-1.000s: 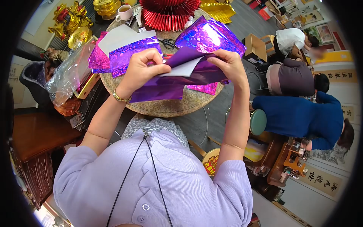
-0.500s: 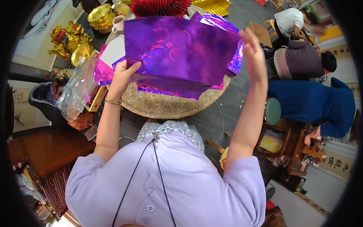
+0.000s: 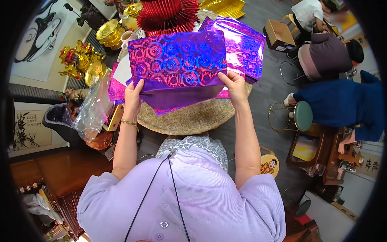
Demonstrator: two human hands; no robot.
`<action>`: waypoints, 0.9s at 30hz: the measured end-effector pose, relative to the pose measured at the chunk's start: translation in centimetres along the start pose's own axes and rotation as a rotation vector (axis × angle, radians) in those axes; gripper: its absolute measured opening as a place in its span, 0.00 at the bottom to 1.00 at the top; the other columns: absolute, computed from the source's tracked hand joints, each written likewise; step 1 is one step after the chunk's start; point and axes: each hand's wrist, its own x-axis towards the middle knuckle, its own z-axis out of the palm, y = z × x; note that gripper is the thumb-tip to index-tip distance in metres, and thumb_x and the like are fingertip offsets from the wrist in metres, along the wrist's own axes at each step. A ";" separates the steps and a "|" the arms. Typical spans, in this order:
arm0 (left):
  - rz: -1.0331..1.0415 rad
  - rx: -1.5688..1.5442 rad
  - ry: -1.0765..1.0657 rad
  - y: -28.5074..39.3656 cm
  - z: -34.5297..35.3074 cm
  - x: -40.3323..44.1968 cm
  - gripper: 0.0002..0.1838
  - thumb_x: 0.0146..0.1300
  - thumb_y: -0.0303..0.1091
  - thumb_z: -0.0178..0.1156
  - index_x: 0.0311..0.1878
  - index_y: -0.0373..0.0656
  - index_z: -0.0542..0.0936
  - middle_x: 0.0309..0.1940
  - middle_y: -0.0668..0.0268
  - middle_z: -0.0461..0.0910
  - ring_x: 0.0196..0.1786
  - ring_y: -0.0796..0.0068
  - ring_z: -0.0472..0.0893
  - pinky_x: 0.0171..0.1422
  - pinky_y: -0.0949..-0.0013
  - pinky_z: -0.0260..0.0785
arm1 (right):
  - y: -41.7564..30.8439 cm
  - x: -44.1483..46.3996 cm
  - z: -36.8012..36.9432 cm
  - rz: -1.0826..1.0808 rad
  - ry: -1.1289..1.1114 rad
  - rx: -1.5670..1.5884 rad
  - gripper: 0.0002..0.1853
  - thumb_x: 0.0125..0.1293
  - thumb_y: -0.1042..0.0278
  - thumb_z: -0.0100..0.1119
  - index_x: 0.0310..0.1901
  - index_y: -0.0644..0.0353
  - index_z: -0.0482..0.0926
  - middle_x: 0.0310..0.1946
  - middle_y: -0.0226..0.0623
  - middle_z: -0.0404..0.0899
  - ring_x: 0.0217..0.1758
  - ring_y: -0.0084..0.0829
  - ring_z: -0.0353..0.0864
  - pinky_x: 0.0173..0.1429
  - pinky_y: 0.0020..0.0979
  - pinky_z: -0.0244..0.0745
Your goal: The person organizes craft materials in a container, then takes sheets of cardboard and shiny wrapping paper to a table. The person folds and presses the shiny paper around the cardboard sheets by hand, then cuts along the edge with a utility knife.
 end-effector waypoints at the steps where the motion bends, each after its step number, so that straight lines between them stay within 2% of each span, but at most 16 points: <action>1: 0.013 0.008 0.003 -0.1 -0.1 -0.1 0.06 0.61 0.29 0.56 0.37 0.37 0.78 0.32 0.66 0.80 0.30 0.84 0.75 0.37 0.84 0.67 | -0.2 -0.1 0.1 -0.016 -0.010 -0.017 0.05 0.59 0.74 0.57 0.36 0.65 0.79 0.27 0.31 0.79 0.26 0.17 0.75 0.33 0.13 0.67; 7: 0.056 0.033 0.024 -0.4 -0.5 -0.1 0.06 0.61 0.29 0.56 0.38 0.37 0.78 0.32 0.67 0.80 0.31 0.85 0.75 0.37 0.84 0.67 | -1.2 -0.3 0.9 -0.089 -0.002 -0.173 0.02 0.59 0.74 0.57 0.31 0.62 0.78 0.25 0.27 0.77 0.25 0.14 0.70 0.33 0.13 0.64; 18: 0.076 0.021 0.048 -1.7 -1.0 0.0 0.06 0.61 0.30 0.56 0.38 0.37 0.78 0.32 0.67 0.80 0.30 0.86 0.74 0.37 0.84 0.66 | -2.0 -0.4 0.8 -0.154 -0.013 -0.317 0.05 0.59 0.74 0.57 0.26 0.60 0.76 0.23 0.22 0.73 0.24 0.13 0.64 0.32 0.13 0.58; 27: 0.087 0.035 0.068 -1.9 -1.1 0.0 0.06 0.61 0.29 0.56 0.38 0.37 0.78 0.31 0.67 0.79 0.30 0.85 0.74 0.37 0.84 0.67 | -2.2 -0.6 1.3 -0.138 0.034 -0.213 0.04 0.59 0.74 0.57 0.28 0.62 0.77 0.23 0.22 0.74 0.25 0.13 0.65 0.32 0.13 0.59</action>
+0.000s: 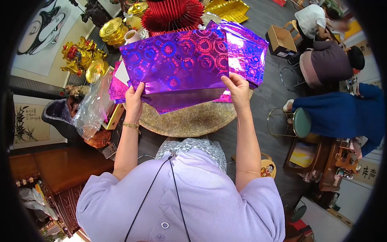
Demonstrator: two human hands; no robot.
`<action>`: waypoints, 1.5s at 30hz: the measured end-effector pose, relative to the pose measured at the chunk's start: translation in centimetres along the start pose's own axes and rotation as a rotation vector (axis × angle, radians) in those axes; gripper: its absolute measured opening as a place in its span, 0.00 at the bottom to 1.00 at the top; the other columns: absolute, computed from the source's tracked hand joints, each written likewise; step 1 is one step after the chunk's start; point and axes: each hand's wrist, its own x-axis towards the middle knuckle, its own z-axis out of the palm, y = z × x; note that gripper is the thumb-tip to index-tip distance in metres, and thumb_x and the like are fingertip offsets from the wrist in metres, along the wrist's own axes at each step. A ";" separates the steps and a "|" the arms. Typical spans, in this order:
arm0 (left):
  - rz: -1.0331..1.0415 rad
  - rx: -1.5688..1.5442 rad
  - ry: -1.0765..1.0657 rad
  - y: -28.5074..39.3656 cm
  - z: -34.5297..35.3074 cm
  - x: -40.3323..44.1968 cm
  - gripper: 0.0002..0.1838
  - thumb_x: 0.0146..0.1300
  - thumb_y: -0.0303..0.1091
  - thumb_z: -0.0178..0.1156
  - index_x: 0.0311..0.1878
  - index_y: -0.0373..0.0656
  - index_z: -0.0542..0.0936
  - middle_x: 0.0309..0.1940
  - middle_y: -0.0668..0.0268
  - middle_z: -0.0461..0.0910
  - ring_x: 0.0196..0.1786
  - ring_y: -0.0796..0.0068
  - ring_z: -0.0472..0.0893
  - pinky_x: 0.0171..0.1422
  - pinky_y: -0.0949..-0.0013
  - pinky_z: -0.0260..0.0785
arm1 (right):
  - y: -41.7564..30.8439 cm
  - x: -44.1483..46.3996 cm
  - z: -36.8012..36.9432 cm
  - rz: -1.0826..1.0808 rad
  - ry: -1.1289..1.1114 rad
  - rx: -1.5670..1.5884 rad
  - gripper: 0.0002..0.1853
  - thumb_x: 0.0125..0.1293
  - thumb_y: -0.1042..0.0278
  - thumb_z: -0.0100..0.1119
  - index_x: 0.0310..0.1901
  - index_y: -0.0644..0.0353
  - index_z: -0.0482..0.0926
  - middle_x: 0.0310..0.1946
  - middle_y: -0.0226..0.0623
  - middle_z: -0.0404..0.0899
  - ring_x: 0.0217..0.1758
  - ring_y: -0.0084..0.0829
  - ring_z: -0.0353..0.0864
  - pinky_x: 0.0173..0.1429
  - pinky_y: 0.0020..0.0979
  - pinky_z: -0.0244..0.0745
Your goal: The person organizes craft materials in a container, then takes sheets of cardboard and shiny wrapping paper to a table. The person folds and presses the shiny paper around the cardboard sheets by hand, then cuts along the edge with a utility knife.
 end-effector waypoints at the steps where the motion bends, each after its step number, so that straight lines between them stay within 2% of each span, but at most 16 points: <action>1: 0.006 0.008 0.013 0.0 0.0 0.0 0.06 0.61 0.29 0.56 0.37 0.37 0.78 0.31 0.67 0.79 0.30 0.85 0.74 0.37 0.84 0.67 | -0.1 0.0 0.1 0.012 0.017 0.027 0.03 0.59 0.74 0.57 0.28 0.62 0.77 0.24 0.22 0.74 0.25 0.13 0.65 0.32 0.13 0.59; 12: -0.013 -0.080 0.015 1.4 0.9 -0.6 0.05 0.61 0.30 0.56 0.34 0.40 0.77 0.27 0.70 0.77 0.26 0.87 0.72 0.33 0.85 0.63 | 1.2 0.4 -1.3 -0.024 -0.055 -0.055 0.04 0.60 0.74 0.56 0.32 0.63 0.79 0.25 0.24 0.75 0.26 0.13 0.67 0.33 0.13 0.60; 17: 0.013 -0.106 0.074 1.8 0.5 -0.9 0.05 0.62 0.31 0.56 0.33 0.41 0.77 0.25 0.71 0.76 0.25 0.87 0.71 0.32 0.86 0.62 | 0.8 0.3 -0.1 -0.082 -0.002 -0.085 0.04 0.58 0.72 0.58 0.29 0.62 0.79 0.21 0.23 0.74 0.22 0.11 0.64 0.27 0.12 0.57; 22: 0.058 -0.216 -0.071 0.8 -0.4 0.0 0.07 0.62 0.29 0.54 0.39 0.37 0.78 0.32 0.68 0.79 0.30 0.86 0.74 0.36 0.87 0.64 | 0.7 0.2 -0.2 -0.061 0.068 -0.036 0.05 0.58 0.72 0.59 0.28 0.63 0.79 0.20 0.24 0.73 0.22 0.13 0.64 0.27 0.13 0.57; 25: 0.015 0.127 -0.071 5.3 0.6 0.3 0.10 0.60 0.34 0.56 0.37 0.36 0.79 0.31 0.69 0.78 0.31 0.84 0.73 0.38 0.83 0.64 | -0.1 1.9 -0.6 -0.043 0.076 -0.226 0.08 0.57 0.67 0.61 0.28 0.64 0.80 0.20 0.25 0.74 0.22 0.15 0.66 0.28 0.16 0.60; 26: -0.015 0.242 -0.069 5.3 0.5 0.6 0.11 0.59 0.35 0.57 0.37 0.36 0.80 0.30 0.69 0.78 0.31 0.83 0.72 0.39 0.82 0.63 | 0.0 3.0 -1.0 -0.034 0.065 -0.392 0.10 0.56 0.65 0.62 0.28 0.65 0.81 0.21 0.25 0.75 0.22 0.17 0.66 0.29 0.17 0.62; 27: -0.033 0.368 -0.103 3.8 -1.0 3.8 0.13 0.58 0.39 0.58 0.34 0.37 0.81 0.30 0.70 0.78 0.33 0.83 0.72 0.42 0.78 0.64 | 0.5 4.6 -1.7 -0.071 0.040 -0.341 0.12 0.54 0.61 0.63 0.30 0.64 0.82 0.21 0.26 0.76 0.23 0.18 0.68 0.30 0.18 0.63; 31: 0.194 0.215 -0.165 7.1 -0.4 7.7 0.13 0.56 0.37 0.61 0.38 0.37 0.81 0.31 0.70 0.80 0.33 0.82 0.74 0.44 0.80 0.65 | -4.8 7.3 -0.5 -0.246 0.005 -0.227 0.12 0.53 0.63 0.66 0.35 0.62 0.83 0.25 0.27 0.80 0.25 0.16 0.71 0.32 0.16 0.64; 33: 0.245 0.080 -0.167 9.1 0.7 5.7 0.08 0.59 0.35 0.59 0.31 0.40 0.80 0.27 0.71 0.77 0.31 0.83 0.72 0.42 0.78 0.65 | -6.7 6.3 0.2 -0.261 0.047 -0.123 0.09 0.54 0.65 0.64 0.32 0.61 0.83 0.22 0.24 0.77 0.23 0.14 0.67 0.29 0.16 0.61; 34: 0.234 0.079 -0.165 8.8 0.4 4.4 0.08 0.59 0.35 0.59 0.31 0.40 0.80 0.27 0.71 0.77 0.31 0.83 0.72 0.42 0.78 0.65 | -6.3 5.9 -0.4 -0.251 0.046 -0.127 0.09 0.54 0.65 0.64 0.32 0.61 0.83 0.22 0.24 0.77 0.23 0.14 0.67 0.29 0.16 0.61; 36: 0.166 0.383 -0.026 7.5 -0.3 2.3 0.11 0.57 0.33 0.60 0.41 0.39 0.81 0.32 0.66 0.81 0.35 0.79 0.76 0.43 0.81 0.65 | -4.5 5.1 -2.0 -0.240 -0.064 -0.317 0.06 0.54 0.67 0.63 0.29 0.60 0.82 0.19 0.23 0.73 0.21 0.13 0.63 0.26 0.16 0.57; 38: 0.015 0.491 0.014 1.8 -2.3 0.9 0.10 0.57 0.31 0.60 0.41 0.39 0.81 0.32 0.66 0.81 0.36 0.80 0.76 0.43 0.80 0.65 | -0.6 2.3 -2.1 -0.066 -0.043 -0.313 0.05 0.54 0.68 0.62 0.27 0.59 0.81 0.17 0.22 0.70 0.20 0.14 0.61 0.26 0.16 0.55; 39: -0.029 0.285 0.065 -0.8 -1.9 -0.8 0.08 0.56 0.31 0.61 0.37 0.39 0.82 0.28 0.67 0.80 0.31 0.80 0.74 0.39 0.80 0.65 | 3.1 1.3 -2.5 -0.022 -0.018 -0.292 0.05 0.54 0.67 0.62 0.27 0.59 0.81 0.17 0.23 0.71 0.20 0.15 0.63 0.26 0.17 0.57; 41: -0.396 -0.334 -0.437 -2.6 -5.1 -3.1 0.08 0.56 0.34 0.61 0.33 0.40 0.82 0.23 0.71 0.79 0.26 0.81 0.72 0.32 0.78 0.64 | 9.4 -1.2 -3.2 0.155 0.032 -0.303 0.06 0.54 0.67 0.62 0.28 0.59 0.82 0.18 0.25 0.72 0.20 0.16 0.64 0.26 0.17 0.59; 42: -0.412 -0.338 -0.429 -5.0 -5.4 -3.8 0.08 0.56 0.34 0.61 0.33 0.40 0.82 0.23 0.71 0.79 0.26 0.81 0.72 0.32 0.78 0.64 | 12.5 -2.4 -3.7 0.245 0.025 -0.280 0.06 0.55 0.67 0.62 0.28 0.60 0.82 0.20 0.26 0.74 0.22 0.17 0.66 0.28 0.18 0.61; 45: -0.363 0.315 -0.080 -14.4 -4.9 -5.4 0.09 0.56 0.37 0.60 0.30 0.41 0.82 0.19 0.73 0.77 0.21 0.80 0.69 0.28 0.76 0.62 | 17.2 -4.9 -4.7 0.404 0.019 -0.299 0.08 0.55 0.65 0.62 0.31 0.62 0.82 0.21 0.28 0.77 0.24 0.18 0.70 0.30 0.20 0.63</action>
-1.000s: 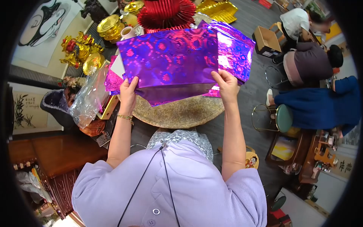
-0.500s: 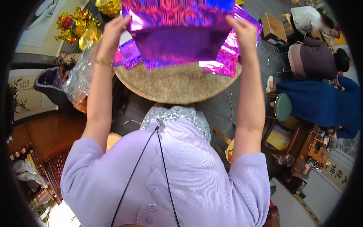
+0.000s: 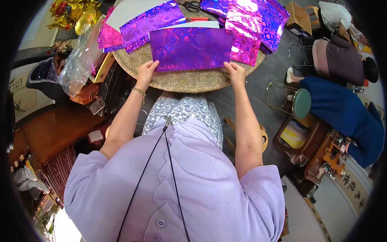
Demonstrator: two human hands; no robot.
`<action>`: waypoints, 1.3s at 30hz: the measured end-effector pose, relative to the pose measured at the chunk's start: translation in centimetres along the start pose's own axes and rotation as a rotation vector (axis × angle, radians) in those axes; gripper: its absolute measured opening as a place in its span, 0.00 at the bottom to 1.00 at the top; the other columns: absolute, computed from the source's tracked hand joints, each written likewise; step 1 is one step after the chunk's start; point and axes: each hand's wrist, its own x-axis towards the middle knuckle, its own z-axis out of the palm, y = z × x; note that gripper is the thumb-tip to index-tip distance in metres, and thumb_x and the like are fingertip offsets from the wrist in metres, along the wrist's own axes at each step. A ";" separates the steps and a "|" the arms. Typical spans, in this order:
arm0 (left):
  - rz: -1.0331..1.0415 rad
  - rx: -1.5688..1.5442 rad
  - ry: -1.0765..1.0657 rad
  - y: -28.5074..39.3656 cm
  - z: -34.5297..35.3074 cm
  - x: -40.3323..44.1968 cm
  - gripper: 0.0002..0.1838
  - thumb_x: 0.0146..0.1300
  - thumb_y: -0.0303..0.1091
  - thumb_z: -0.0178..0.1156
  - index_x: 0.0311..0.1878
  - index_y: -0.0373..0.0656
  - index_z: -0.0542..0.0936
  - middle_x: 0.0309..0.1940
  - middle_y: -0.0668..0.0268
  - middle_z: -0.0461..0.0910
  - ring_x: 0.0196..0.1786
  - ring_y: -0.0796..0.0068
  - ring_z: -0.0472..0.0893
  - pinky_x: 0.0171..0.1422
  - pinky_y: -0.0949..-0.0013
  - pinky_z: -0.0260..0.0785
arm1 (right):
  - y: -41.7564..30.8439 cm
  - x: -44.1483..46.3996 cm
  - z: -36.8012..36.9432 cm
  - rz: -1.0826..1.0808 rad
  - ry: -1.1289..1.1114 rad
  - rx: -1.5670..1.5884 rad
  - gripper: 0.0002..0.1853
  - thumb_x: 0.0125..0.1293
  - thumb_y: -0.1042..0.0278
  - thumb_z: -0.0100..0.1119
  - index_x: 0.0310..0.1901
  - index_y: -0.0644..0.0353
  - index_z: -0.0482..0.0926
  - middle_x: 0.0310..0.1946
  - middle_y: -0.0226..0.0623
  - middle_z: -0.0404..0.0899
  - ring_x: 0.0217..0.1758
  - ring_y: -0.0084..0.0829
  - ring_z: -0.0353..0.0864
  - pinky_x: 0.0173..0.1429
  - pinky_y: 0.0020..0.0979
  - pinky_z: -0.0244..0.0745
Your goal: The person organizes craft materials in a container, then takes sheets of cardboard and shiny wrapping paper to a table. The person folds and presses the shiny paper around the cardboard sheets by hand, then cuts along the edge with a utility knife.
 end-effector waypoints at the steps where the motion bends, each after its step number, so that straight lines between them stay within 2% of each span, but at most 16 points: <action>1: -0.008 0.195 0.152 -1.3 0.5 0.1 0.10 0.56 0.38 0.60 0.30 0.41 0.81 0.18 0.73 0.77 0.20 0.79 0.69 0.27 0.76 0.61 | 0.8 -0.2 0.2 0.055 -0.001 -0.034 0.10 0.54 0.64 0.63 0.32 0.63 0.82 0.22 0.28 0.78 0.24 0.19 0.71 0.30 0.20 0.64; 2: -0.018 0.195 0.153 -1.6 0.5 -0.2 0.10 0.56 0.38 0.60 0.30 0.41 0.81 0.18 0.73 0.77 0.20 0.79 0.69 0.27 0.76 0.61 | 1.3 -0.5 0.4 0.064 -0.005 -0.038 0.10 0.54 0.64 0.63 0.32 0.63 0.82 0.22 0.28 0.78 0.24 0.19 0.71 0.30 0.20 0.64; 6: 0.105 0.597 0.234 -2.2 0.7 -1.3 0.12 0.55 0.41 0.59 0.28 0.43 0.81 0.17 0.71 0.76 0.22 0.73 0.71 0.32 0.71 0.62 | 2.6 -1.5 0.6 -0.218 0.095 -0.511 0.13 0.53 0.61 0.63 0.35 0.62 0.82 0.20 0.30 0.78 0.23 0.25 0.73 0.29 0.25 0.66; 7: 0.102 0.597 0.233 -2.4 0.9 -1.5 0.12 0.55 0.41 0.59 0.28 0.43 0.81 0.17 0.71 0.76 0.22 0.73 0.71 0.32 0.71 0.62 | 2.5 -1.8 0.8 -0.215 0.094 -0.512 0.13 0.53 0.61 0.63 0.35 0.62 0.82 0.20 0.30 0.78 0.23 0.25 0.73 0.29 0.25 0.66; 11: 0.212 0.797 0.407 -3.3 1.6 -2.2 0.11 0.52 0.42 0.60 0.26 0.44 0.81 0.18 0.69 0.77 0.27 0.68 0.74 0.39 0.67 0.62 | 2.0 -2.9 2.1 -0.256 0.239 -0.755 0.10 0.52 0.59 0.62 0.32 0.56 0.82 0.23 0.35 0.79 0.25 0.39 0.76 0.32 0.37 0.69; 16: -0.001 0.767 0.349 -1.9 1.8 -2.2 0.10 0.50 0.42 0.61 0.31 0.47 0.79 0.21 0.71 0.77 0.33 0.67 0.75 0.45 0.66 0.59 | 2.0 -3.0 2.7 -0.214 0.300 -0.797 0.10 0.53 0.57 0.60 0.29 0.54 0.81 0.22 0.35 0.78 0.26 0.41 0.76 0.32 0.38 0.69; 22: -0.050 0.825 0.413 -2.1 2.4 -1.5 0.12 0.49 0.41 0.61 0.36 0.50 0.75 0.22 0.73 0.76 0.34 0.68 0.75 0.47 0.66 0.59 | 0.8 -3.1 3.3 -0.107 0.271 -0.841 0.12 0.52 0.55 0.60 0.26 0.55 0.78 0.21 0.35 0.78 0.26 0.41 0.76 0.33 0.39 0.70; 26: 0.000 0.859 0.399 -2.4 2.5 -1.7 0.13 0.50 0.39 0.61 0.39 0.51 0.73 0.22 0.73 0.75 0.36 0.68 0.75 0.49 0.66 0.57 | 0.2 -2.7 3.2 0.029 0.235 -0.891 0.12 0.51 0.56 0.61 0.23 0.56 0.77 0.20 0.35 0.77 0.26 0.42 0.75 0.34 0.39 0.70; 32: -0.017 0.805 0.372 -2.1 2.4 -1.8 0.13 0.50 0.39 0.61 0.38 0.50 0.73 0.21 0.73 0.74 0.38 0.68 0.74 0.49 0.66 0.57 | -0.2 -2.2 2.9 0.096 0.189 -0.853 0.12 0.51 0.56 0.61 0.23 0.56 0.77 0.19 0.35 0.77 0.26 0.42 0.75 0.34 0.39 0.70; 36: -0.006 0.774 0.401 -2.1 2.5 -2.0 0.13 0.49 0.40 0.62 0.38 0.50 0.74 0.22 0.73 0.75 0.35 0.69 0.75 0.49 0.66 0.56 | -0.2 -2.4 2.9 0.092 0.203 -0.841 0.13 0.52 0.57 0.61 0.21 0.57 0.77 0.17 0.31 0.75 0.23 0.35 0.73 0.33 0.34 0.68; 39: -0.081 0.714 0.364 -1.4 2.1 -1.8 0.12 0.49 0.40 0.63 0.36 0.49 0.75 0.22 0.73 0.76 0.34 0.70 0.75 0.48 0.67 0.57 | -0.1 -2.6 2.7 0.060 0.207 -0.817 0.12 0.52 0.57 0.61 0.21 0.57 0.77 0.17 0.31 0.75 0.23 0.34 0.73 0.33 0.34 0.68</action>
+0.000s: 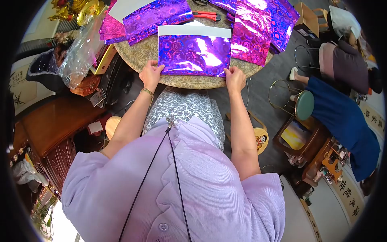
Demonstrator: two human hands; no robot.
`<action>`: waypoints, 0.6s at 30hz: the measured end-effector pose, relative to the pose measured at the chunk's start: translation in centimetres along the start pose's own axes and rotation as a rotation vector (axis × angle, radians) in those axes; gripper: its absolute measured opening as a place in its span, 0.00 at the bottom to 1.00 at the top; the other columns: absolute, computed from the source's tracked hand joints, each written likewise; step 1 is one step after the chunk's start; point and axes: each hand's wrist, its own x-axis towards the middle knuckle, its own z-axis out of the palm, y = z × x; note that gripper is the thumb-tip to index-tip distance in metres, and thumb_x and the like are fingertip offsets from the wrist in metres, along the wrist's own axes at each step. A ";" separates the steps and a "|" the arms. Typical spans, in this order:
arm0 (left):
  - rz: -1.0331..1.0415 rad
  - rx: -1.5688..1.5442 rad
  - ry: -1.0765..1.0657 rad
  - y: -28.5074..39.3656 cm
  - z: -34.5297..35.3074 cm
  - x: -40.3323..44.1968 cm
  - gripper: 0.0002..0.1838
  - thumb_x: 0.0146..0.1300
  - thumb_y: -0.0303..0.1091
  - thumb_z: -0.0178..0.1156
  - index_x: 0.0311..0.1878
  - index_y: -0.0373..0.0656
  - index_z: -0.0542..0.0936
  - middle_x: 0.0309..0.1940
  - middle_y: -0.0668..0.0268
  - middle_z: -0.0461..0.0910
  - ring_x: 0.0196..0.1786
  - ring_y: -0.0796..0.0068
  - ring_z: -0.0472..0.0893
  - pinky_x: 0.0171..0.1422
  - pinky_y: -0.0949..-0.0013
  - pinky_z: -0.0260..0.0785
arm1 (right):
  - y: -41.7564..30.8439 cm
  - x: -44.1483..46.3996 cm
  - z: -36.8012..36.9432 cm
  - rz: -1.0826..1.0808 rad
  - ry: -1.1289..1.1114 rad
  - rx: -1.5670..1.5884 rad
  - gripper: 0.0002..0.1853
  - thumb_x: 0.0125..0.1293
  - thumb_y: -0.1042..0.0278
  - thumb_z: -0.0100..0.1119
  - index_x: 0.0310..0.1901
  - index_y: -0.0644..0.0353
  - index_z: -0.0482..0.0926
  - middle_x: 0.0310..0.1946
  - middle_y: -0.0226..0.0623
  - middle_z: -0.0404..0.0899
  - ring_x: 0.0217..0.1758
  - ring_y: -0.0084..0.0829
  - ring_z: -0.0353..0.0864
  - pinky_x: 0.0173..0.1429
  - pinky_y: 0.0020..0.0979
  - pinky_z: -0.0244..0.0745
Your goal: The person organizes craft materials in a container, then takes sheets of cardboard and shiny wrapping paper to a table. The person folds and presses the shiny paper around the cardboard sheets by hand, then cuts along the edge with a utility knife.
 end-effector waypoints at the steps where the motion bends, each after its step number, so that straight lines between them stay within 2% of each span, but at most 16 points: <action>1: -0.033 -0.022 -0.033 0.0 -0.3 0.1 0.11 0.49 0.40 0.63 0.34 0.48 0.76 0.22 0.73 0.77 0.33 0.71 0.76 0.48 0.67 0.57 | 0.1 -0.1 0.0 -0.011 0.006 0.014 0.12 0.52 0.57 0.61 0.22 0.57 0.77 0.17 0.31 0.75 0.23 0.34 0.73 0.33 0.34 0.68; 8: -0.134 -0.153 -0.155 -1.1 -1.5 0.8 0.09 0.48 0.40 0.63 0.26 0.45 0.78 0.19 0.72 0.77 0.26 0.73 0.75 0.40 0.70 0.62 | 0.4 -0.1 0.3 -0.026 0.012 0.047 0.11 0.51 0.59 0.62 0.23 0.58 0.78 0.18 0.34 0.76 0.23 0.40 0.73 0.32 0.37 0.69; 12: -0.064 -0.128 -0.310 -2.9 -0.9 1.3 0.10 0.48 0.39 0.63 0.20 0.44 0.77 0.16 0.72 0.75 0.22 0.74 0.72 0.31 0.72 0.64 | 1.4 0.3 1.0 -0.098 0.028 0.140 0.12 0.51 0.59 0.62 0.23 0.59 0.78 0.17 0.33 0.75 0.21 0.37 0.72 0.31 0.36 0.69; 18: -0.147 -0.165 -0.292 -1.7 -1.7 0.7 0.12 0.48 0.40 0.64 0.18 0.44 0.77 0.13 0.72 0.73 0.19 0.75 0.70 0.28 0.72 0.63 | 1.0 0.2 0.6 -0.046 -0.018 0.176 0.13 0.51 0.58 0.62 0.23 0.60 0.77 0.16 0.32 0.75 0.20 0.34 0.71 0.30 0.34 0.68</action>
